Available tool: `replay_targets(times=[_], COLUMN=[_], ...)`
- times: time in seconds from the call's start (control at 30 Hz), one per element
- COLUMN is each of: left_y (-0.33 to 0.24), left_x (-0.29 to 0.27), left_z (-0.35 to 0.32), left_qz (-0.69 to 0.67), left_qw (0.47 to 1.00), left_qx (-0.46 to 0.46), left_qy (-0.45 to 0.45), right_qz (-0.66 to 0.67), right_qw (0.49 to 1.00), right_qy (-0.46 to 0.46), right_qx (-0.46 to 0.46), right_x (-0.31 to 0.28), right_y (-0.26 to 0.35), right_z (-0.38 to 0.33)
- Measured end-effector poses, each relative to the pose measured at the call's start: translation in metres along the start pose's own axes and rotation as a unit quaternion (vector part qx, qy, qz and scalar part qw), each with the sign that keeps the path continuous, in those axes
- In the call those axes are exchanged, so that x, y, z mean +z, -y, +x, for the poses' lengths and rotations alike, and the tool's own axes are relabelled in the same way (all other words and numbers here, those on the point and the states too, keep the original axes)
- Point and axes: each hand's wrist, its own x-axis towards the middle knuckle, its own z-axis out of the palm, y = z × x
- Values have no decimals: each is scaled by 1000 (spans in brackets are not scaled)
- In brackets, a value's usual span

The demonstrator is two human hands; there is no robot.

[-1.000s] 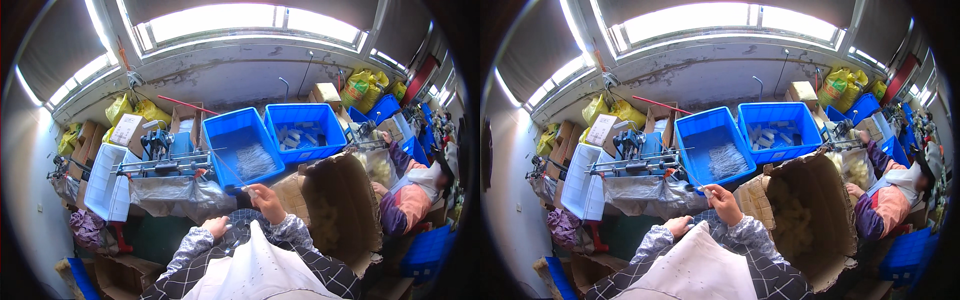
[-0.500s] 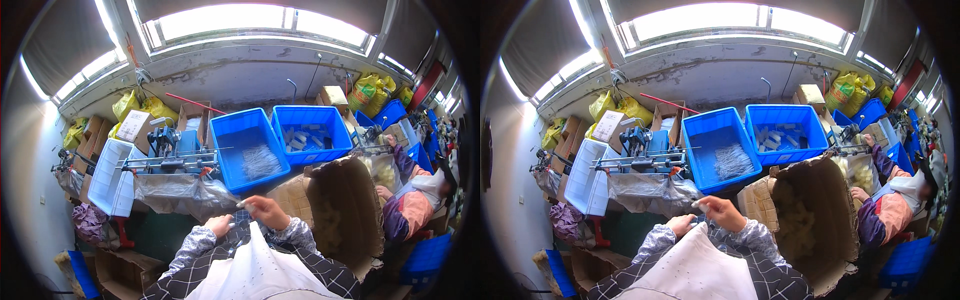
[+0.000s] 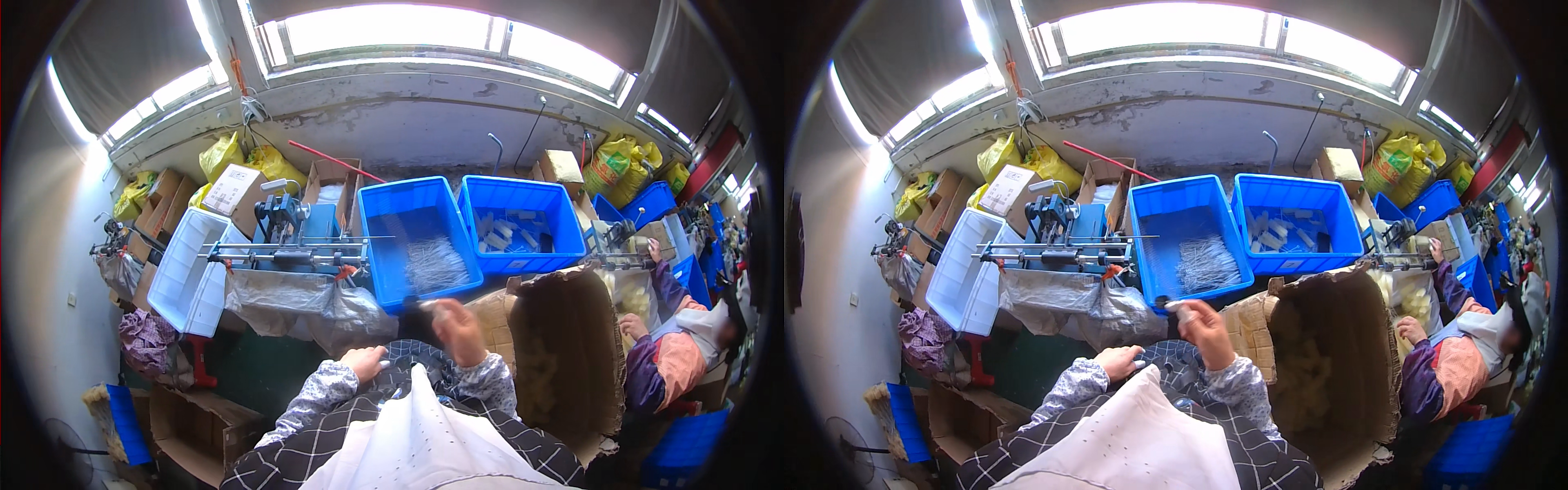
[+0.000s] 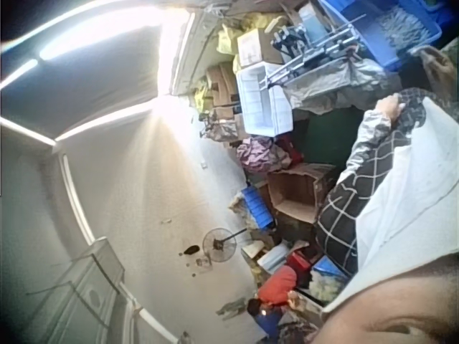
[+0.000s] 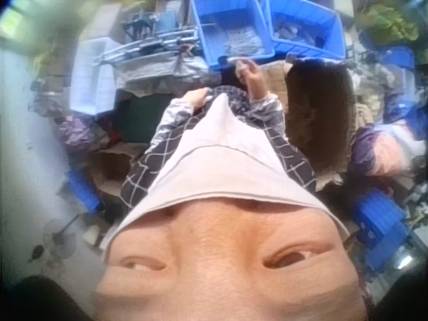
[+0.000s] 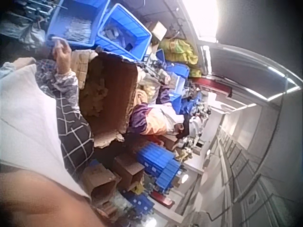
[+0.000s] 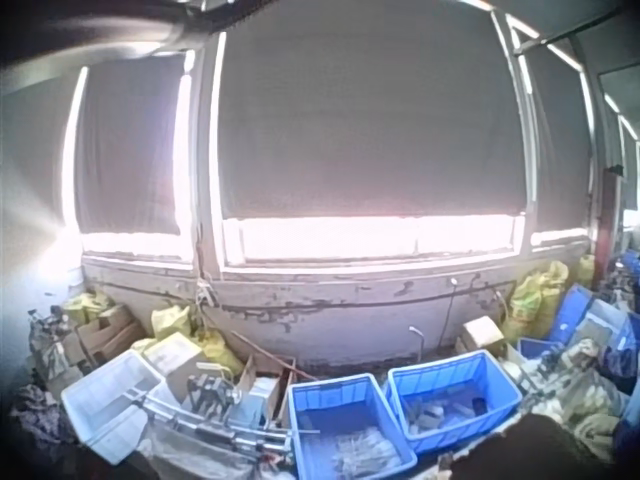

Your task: Attaching plastic tips to industrial wire brushes and organizing them in crates.

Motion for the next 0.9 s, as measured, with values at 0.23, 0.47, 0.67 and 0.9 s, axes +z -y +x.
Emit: replay_targets(times=[0.23,0.47,0.67,0.9], left_y=[2,5,7,-7], left_x=[7,6,-6,-36], left_z=[1,3,4,-7], left_qz=[21,26,-22,-285], left_qw=[1000,999,995,917], left_qx=[11,16,27,79], left_qy=[-20,-45,-91,-266], right_qz=[-162,-152,-84,-41], right_qw=[967,980,986,991], right_qy=[51,41,-7,7], right_qx=[-188,-125,-145,-123], right_x=[5,16,4,-3], right_y=[-5,-8,-6,-11], right_z=[-10,-6,12,10])
